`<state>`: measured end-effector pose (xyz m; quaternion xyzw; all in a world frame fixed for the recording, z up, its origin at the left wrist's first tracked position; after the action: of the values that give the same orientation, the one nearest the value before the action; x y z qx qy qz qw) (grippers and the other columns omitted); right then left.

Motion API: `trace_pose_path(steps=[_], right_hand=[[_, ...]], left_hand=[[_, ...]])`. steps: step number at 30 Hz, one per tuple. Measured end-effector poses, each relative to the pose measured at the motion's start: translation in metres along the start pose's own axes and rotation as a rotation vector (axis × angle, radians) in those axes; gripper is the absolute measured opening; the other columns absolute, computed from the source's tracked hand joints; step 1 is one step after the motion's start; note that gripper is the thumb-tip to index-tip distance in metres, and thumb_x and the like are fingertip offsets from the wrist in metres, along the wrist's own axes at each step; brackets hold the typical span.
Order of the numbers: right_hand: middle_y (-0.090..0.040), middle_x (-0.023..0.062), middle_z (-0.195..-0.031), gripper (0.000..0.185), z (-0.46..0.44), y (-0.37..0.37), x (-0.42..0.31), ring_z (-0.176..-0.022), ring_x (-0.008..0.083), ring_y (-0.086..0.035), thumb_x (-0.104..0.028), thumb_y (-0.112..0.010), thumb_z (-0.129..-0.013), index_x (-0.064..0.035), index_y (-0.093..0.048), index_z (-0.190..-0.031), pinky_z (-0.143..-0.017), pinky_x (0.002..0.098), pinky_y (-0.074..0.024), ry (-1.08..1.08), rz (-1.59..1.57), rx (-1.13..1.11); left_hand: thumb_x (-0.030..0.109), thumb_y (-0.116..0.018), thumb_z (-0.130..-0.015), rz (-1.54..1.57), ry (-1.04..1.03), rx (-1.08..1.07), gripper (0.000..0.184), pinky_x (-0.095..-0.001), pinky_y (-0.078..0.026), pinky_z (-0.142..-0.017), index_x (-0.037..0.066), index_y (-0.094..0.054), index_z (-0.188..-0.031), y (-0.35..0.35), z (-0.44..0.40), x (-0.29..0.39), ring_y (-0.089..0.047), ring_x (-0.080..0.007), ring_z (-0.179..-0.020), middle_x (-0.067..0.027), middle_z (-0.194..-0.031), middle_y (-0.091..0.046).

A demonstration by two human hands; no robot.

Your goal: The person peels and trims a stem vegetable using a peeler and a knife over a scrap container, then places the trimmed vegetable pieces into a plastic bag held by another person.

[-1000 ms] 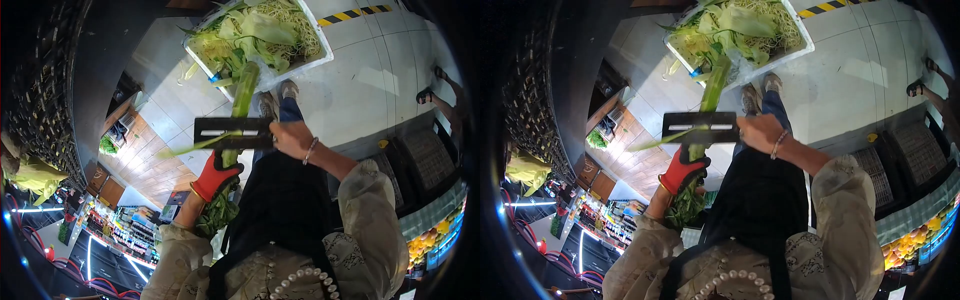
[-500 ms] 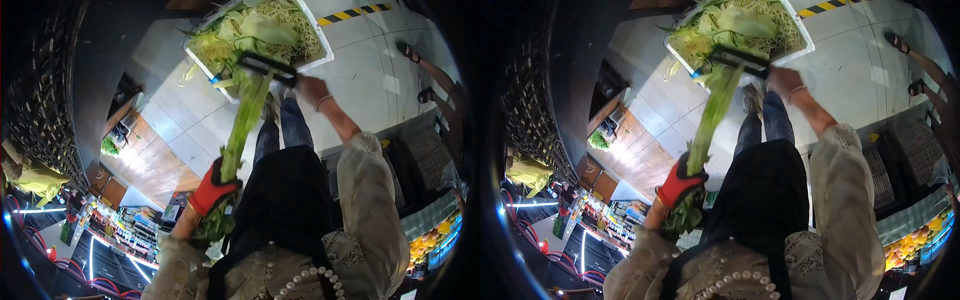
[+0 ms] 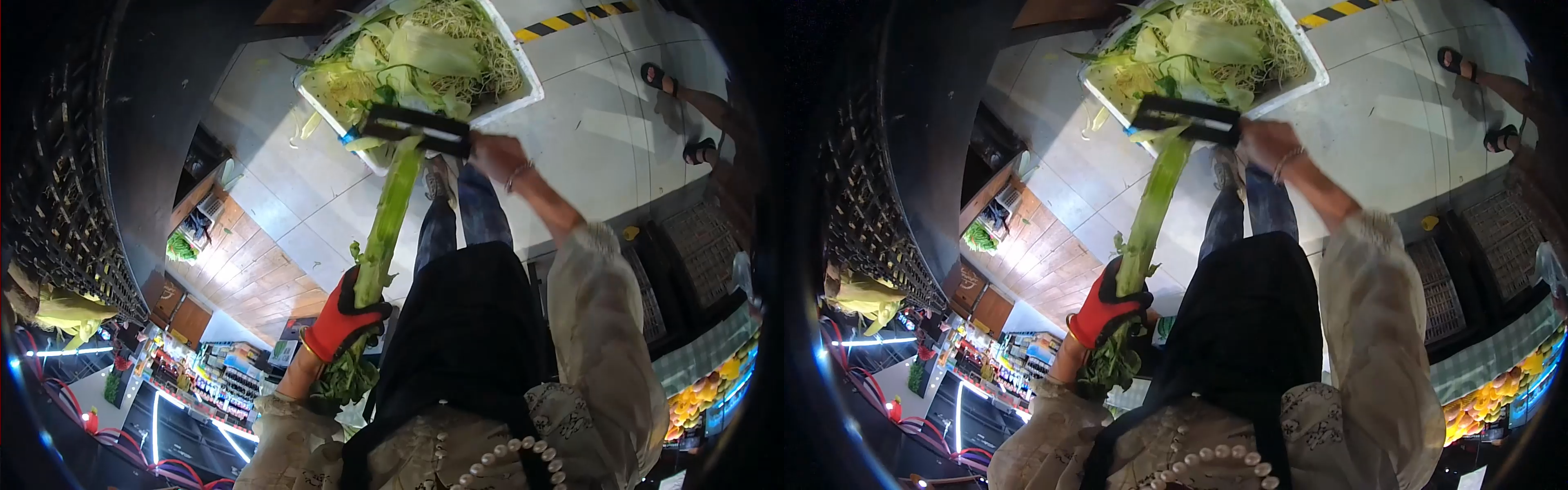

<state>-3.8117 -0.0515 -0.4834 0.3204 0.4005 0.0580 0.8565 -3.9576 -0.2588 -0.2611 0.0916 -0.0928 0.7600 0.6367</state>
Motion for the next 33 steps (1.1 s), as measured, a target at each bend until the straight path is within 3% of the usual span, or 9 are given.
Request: trace_pose_path(steps=[4,9,12,16,20,21,25,29,33], right_hand=[[-0.067,0.0169,-0.081,0.023,-0.025,-0.022,0.113,-0.075,0.0337,-0.067,-0.021,-0.054,-0.084,-0.0042,-0.06,-0.098,-0.065,0.0445,-0.0536,-0.262,0.248,-0.102],[-0.066,0.0174,-0.078,0.037,0.031,-0.008,0.016,-0.073,0.0357,-0.065,-0.03,-0.063,-0.079,-0.0062,-0.058,-0.107,-0.064,0.0449,-0.0525,-0.243,-0.016,-0.011],[-0.064,0.0135,-0.074,0.022,0.073,-0.002,-0.075,-0.069,0.0349,-0.063,-0.021,-0.063,-0.076,-0.0082,-0.058,-0.092,-0.06,0.0449,-0.0504,0.022,-0.168,0.007],[-0.061,0.012,-0.071,0.018,0.108,-0.01,-0.137,-0.069,0.0305,-0.064,-0.02,-0.063,-0.077,-0.0068,-0.053,-0.085,-0.059,0.0423,-0.0508,0.112,-0.217,-0.056],[-0.061,0.0121,-0.071,0.016,0.091,-0.019,-0.125,-0.069,0.0308,-0.064,-0.02,-0.061,-0.078,-0.0087,-0.054,-0.087,-0.06,0.0424,-0.0509,0.186,-0.208,-0.059],[-0.064,0.0135,-0.075,0.018,0.078,-0.023,-0.111,-0.071,0.0326,-0.064,-0.021,-0.059,-0.079,-0.0085,-0.055,-0.09,-0.06,0.0434,-0.051,0.16,-0.168,-0.134],[-0.066,0.0142,-0.076,0.021,0.005,-0.03,-0.006,-0.074,0.0337,-0.065,-0.027,-0.057,-0.084,-0.0088,-0.059,-0.093,-0.062,0.0452,-0.0523,-0.088,0.003,0.05],[-0.067,0.0184,-0.079,0.028,-0.023,-0.048,0.078,-0.077,0.0356,-0.066,-0.028,-0.061,-0.081,-0.0085,-0.061,-0.101,-0.068,0.047,-0.0525,-0.287,0.096,-0.025],[-0.067,0.0181,-0.08,0.035,0.012,-0.033,0.042,-0.076,0.0361,-0.065,-0.034,-0.062,-0.082,-0.0068,-0.061,-0.104,-0.067,0.0462,-0.0525,-0.275,-0.037,-0.014]], left_hand=[[0.004,-0.076,-0.073,-0.113,-0.055,0.054,0.074,-0.0277,-0.051,-0.067,0.001,-0.035,-0.134,0.016,0.009,-0.018,-0.058,-0.0114,-0.08,-0.0073,-0.093,-0.058],[0.044,-0.054,-0.091,0.586,0.101,-0.183,0.049,-0.0304,-0.049,-0.057,0.003,-0.047,-0.118,-0.005,-0.019,-0.025,-0.057,-0.02,-0.065,-0.0093,-0.083,-0.056],[0.052,-0.05,-0.091,0.855,0.177,-0.103,0.055,-0.032,-0.047,-0.056,0.002,-0.052,-0.113,-0.016,-0.035,-0.041,-0.055,-0.0178,-0.071,-0.0068,-0.088,-0.056],[0.048,-0.046,-0.094,1.273,0.065,-0.394,0.048,-0.029,-0.041,-0.051,0.008,-0.049,-0.12,-0.035,-0.047,-0.046,-0.05,-0.0146,-0.065,-0.008,-0.099,-0.056],[0.043,-0.044,-0.095,1.023,-0.01,-0.192,0.042,-0.0266,-0.038,-0.047,0.009,-0.047,-0.12,-0.036,-0.027,-0.044,-0.048,-0.0148,-0.057,-0.0095,-0.098,-0.055],[0.045,-0.045,-0.095,1.07,0.085,-0.239,0.046,-0.0295,-0.048,-0.05,0.013,-0.045,-0.128,-0.038,-0.026,-0.051,-0.058,-0.0185,-0.062,-0.0092,-0.088,-0.058],[0.043,-0.045,-0.096,0.879,0.13,-0.07,0.046,-0.0269,-0.047,-0.046,0.017,-0.04,-0.134,-0.021,-0.017,-0.05,-0.056,-0.0164,-0.056,-0.009,-0.083,-0.058],[0.041,-0.044,-0.097,0.676,0.061,-0.097,0.049,-0.0262,-0.046,-0.046,0.018,-0.036,-0.139,-0.016,-0.004,-0.045,-0.055,-0.0141,-0.056,-0.0074,-0.082,-0.058],[0.043,-0.044,-0.096,0.682,0.123,-0.068,0.053,-0.026,-0.046,-0.047,0.019,-0.033,-0.142,-0.016,-0.004,-0.043,-0.055,-0.0143,-0.056,-0.0074,-0.083,-0.058]])
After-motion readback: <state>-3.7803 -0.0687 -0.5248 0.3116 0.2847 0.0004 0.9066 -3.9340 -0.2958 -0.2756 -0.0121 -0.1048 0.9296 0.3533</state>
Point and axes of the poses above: each hand's wrist, its own z-axis away from the middle knuckle, its own y-axis out of the back of the hand, x = y × z, the point moved 10 cm from there along -z, towards the middle knuckle
